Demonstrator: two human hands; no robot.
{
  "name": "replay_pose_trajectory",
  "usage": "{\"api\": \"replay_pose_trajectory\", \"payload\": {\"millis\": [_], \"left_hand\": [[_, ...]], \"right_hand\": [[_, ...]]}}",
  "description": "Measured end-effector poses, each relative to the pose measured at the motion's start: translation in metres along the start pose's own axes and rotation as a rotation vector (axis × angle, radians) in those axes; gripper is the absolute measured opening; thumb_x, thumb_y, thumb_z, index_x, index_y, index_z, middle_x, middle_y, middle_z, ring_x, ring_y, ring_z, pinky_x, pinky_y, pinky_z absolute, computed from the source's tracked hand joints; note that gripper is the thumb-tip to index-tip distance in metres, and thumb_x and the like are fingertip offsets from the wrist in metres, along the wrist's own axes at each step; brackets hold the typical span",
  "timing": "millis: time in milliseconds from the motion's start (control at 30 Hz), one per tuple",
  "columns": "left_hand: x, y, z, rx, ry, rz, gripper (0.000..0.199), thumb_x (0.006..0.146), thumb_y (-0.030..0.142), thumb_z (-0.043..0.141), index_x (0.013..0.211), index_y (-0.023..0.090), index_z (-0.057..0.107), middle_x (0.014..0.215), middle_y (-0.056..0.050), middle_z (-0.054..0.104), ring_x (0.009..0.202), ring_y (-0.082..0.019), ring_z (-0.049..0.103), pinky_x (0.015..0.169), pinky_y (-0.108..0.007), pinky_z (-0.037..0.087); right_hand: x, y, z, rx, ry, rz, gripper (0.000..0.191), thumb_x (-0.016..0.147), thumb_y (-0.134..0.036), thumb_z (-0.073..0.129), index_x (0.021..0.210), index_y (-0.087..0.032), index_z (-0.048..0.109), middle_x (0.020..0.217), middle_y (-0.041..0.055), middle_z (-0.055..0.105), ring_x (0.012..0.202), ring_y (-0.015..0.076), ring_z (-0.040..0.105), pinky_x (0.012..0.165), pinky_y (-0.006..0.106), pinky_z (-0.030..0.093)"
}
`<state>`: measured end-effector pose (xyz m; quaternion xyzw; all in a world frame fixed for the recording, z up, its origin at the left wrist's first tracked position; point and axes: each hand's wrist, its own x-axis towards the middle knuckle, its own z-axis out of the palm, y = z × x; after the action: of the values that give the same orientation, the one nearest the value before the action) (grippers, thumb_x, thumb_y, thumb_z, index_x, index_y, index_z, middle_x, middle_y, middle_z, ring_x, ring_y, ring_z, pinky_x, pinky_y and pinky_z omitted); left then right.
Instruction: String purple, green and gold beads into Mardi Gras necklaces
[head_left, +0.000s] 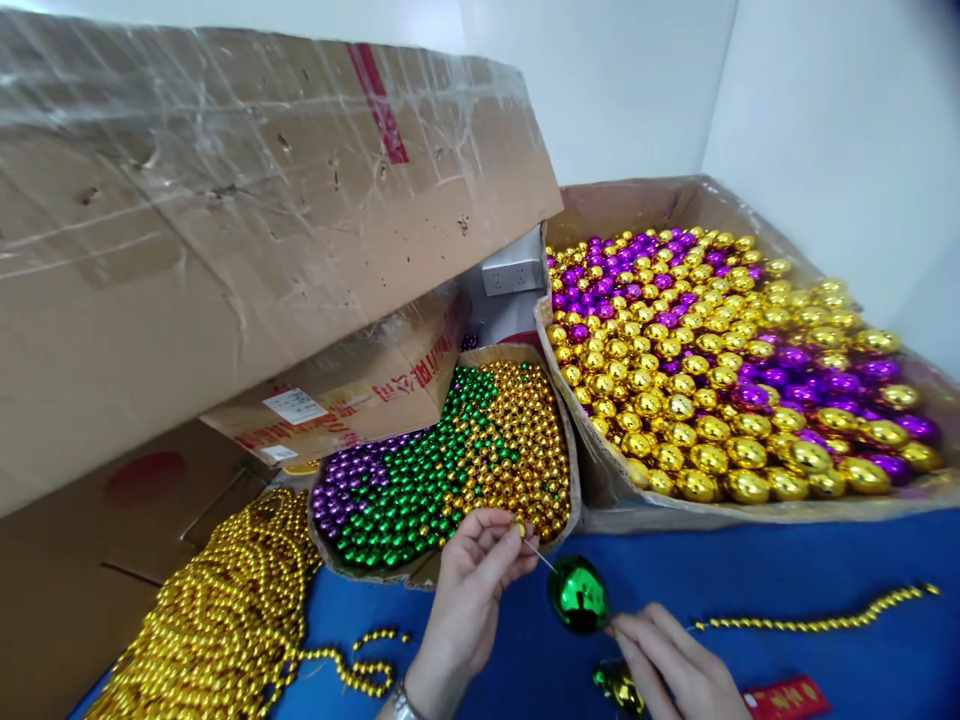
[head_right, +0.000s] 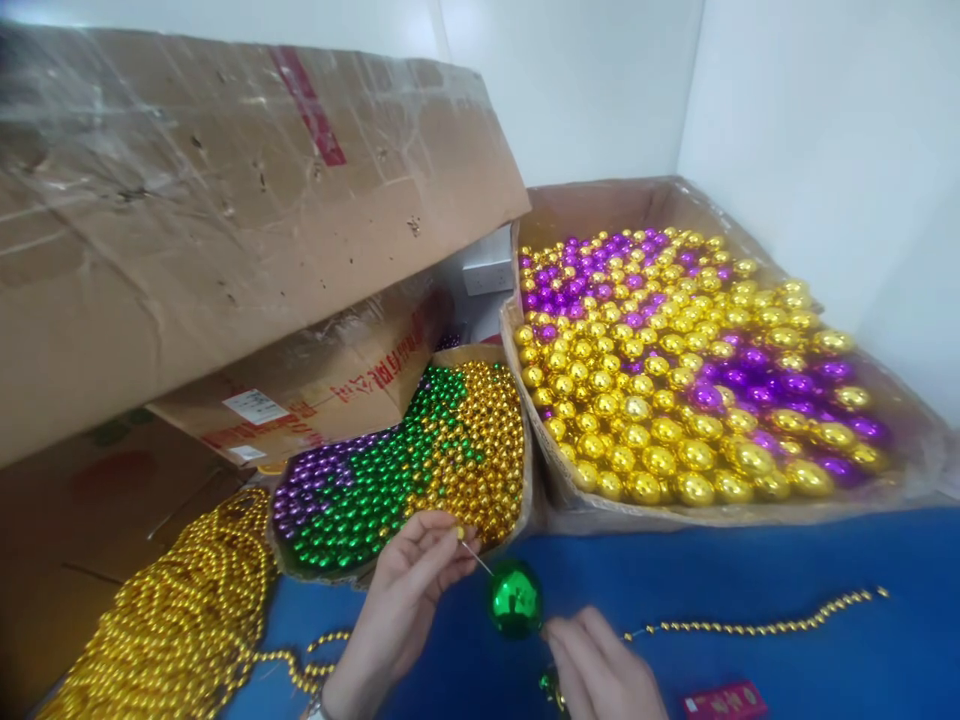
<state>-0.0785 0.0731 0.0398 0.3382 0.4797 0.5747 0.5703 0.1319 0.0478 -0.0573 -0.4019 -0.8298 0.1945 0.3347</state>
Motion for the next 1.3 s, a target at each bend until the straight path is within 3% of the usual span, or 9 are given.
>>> {"api": "replay_pose_trajectory", "payload": {"millis": [267, 433, 533, 633, 767, 900, 1000, 1133, 1300], "left_hand": [[-0.010, -0.021, 0.008, 0.514, -0.110, 0.199, 0.010, 0.079, 0.026, 0.063, 0.084, 0.018, 0.067, 0.090, -0.007, 0.070, 0.085, -0.020, 0.063, 0.077, -0.028, 0.048], [-0.014, -0.011, 0.018, 0.671, -0.129, 0.386, 0.009, 0.080, 0.022, 0.060, 0.077, 0.021, 0.069, 0.093, -0.007, 0.069, 0.089, -0.022, 0.062, 0.081, -0.031, 0.047], [-0.013, 0.008, 0.031, 0.653, -0.157, 0.432, 0.009, 0.079, 0.020, 0.061, 0.077, 0.021, 0.070, 0.093, -0.008, 0.068, 0.088, -0.023, 0.061, 0.082, -0.032, 0.046], [-0.012, 0.021, 0.044, 0.531, -0.149, 0.411, 0.006, 0.075, 0.020, 0.065, 0.074, 0.020, 0.071, 0.092, -0.009, 0.068, 0.089, -0.024, 0.060, 0.083, -0.032, 0.046], [-0.013, 0.005, 0.047, 0.317, -0.094, 0.317, 0.018, 0.072, 0.021, 0.068, 0.090, 0.020, 0.070, 0.101, -0.009, 0.067, 0.098, -0.025, 0.059, 0.090, -0.032, 0.044], [-0.010, -0.046, 0.046, 0.501, -0.362, 0.278, 0.050, 0.069, 0.020, 0.070, 0.117, 0.021, 0.058, 0.122, -0.011, 0.058, 0.113, -0.027, 0.050, 0.101, -0.039, 0.035], [0.000, -0.069, 0.053, 0.755, -0.635, 0.364, 0.030, 0.075, 0.021, 0.064, 0.104, 0.020, 0.063, 0.109, -0.011, 0.062, 0.104, -0.026, 0.054, 0.093, -0.040, 0.041], [0.017, -0.064, 0.058, 0.974, -0.573, 0.563, 0.019, 0.082, 0.019, 0.053, 0.098, 0.021, 0.063, 0.108, -0.011, 0.059, 0.102, -0.024, 0.054, 0.090, -0.037, 0.044], [0.016, -0.070, 0.036, 1.242, -0.571, 0.787, 0.041, 0.083, 0.011, 0.047, 0.121, 0.024, 0.052, 0.119, -0.012, 0.055, 0.115, -0.027, 0.047, 0.097, -0.043, 0.039]], "right_hand": [[0.015, 0.004, 0.003, 0.189, 0.019, 0.178, 0.016, 0.092, -0.018, 0.041, 0.102, -0.021, 0.053, 0.088, 0.0046, 0.065, 0.081, 0.0160, 0.064, 0.071, 0.025, 0.052], [0.022, 0.007, -0.016, 0.189, -0.010, 0.202, 0.031, 0.092, -0.017, 0.038, 0.121, -0.019, 0.049, 0.107, 0.0097, 0.064, 0.098, 0.0179, 0.062, 0.084, 0.030, 0.049], [0.034, -0.005, -0.029, 0.217, -0.039, 0.167, 0.031, 0.093, -0.020, 0.040, 0.122, -0.020, 0.050, 0.111, 0.0090, 0.061, 0.104, 0.0182, 0.058, 0.089, 0.031, 0.046], [0.045, -0.016, -0.036, 0.258, -0.067, 0.114, 0.022, 0.094, -0.022, 0.040, 0.103, -0.020, 0.060, 0.094, 0.0055, 0.063, 0.089, 0.0169, 0.060, 0.079, 0.028, 0.046], [0.050, -0.018, -0.043, 0.263, -0.018, 0.132, 0.026, 0.095, -0.023, 0.037, 0.082, -0.018, 0.059, 0.075, 0.0018, 0.060, 0.071, 0.0139, 0.057, 0.065, 0.024, 0.043], [0.056, -0.023, -0.058, 0.330, -0.007, 0.141, 0.025, 0.096, -0.023, 0.035, 0.082, -0.018, 0.056, 0.069, -0.0024, 0.058, 0.060, 0.0088, 0.056, 0.057, 0.018, 0.042], [0.064, -0.033, -0.077, 0.377, 0.006, 0.154, 0.023, 0.097, -0.025, 0.035, 0.087, -0.019, 0.055, 0.069, -0.0036, 0.058, 0.060, 0.0075, 0.057, 0.057, 0.017, 0.043], [0.063, -0.041, -0.123, 0.623, 0.183, 0.194, 0.020, 0.096, -0.029, 0.039, 0.089, -0.020, 0.055, 0.063, -0.0041, 0.055, 0.056, 0.0081, 0.054, 0.054, 0.020, 0.044], [0.030, -0.033, -0.189, 0.947, 0.695, 0.163, 0.009, 0.092, -0.029, 0.051, 0.089, -0.023, 0.057, 0.062, -0.0044, 0.047, 0.051, 0.0071, 0.046, 0.045, 0.018, 0.037]]}}
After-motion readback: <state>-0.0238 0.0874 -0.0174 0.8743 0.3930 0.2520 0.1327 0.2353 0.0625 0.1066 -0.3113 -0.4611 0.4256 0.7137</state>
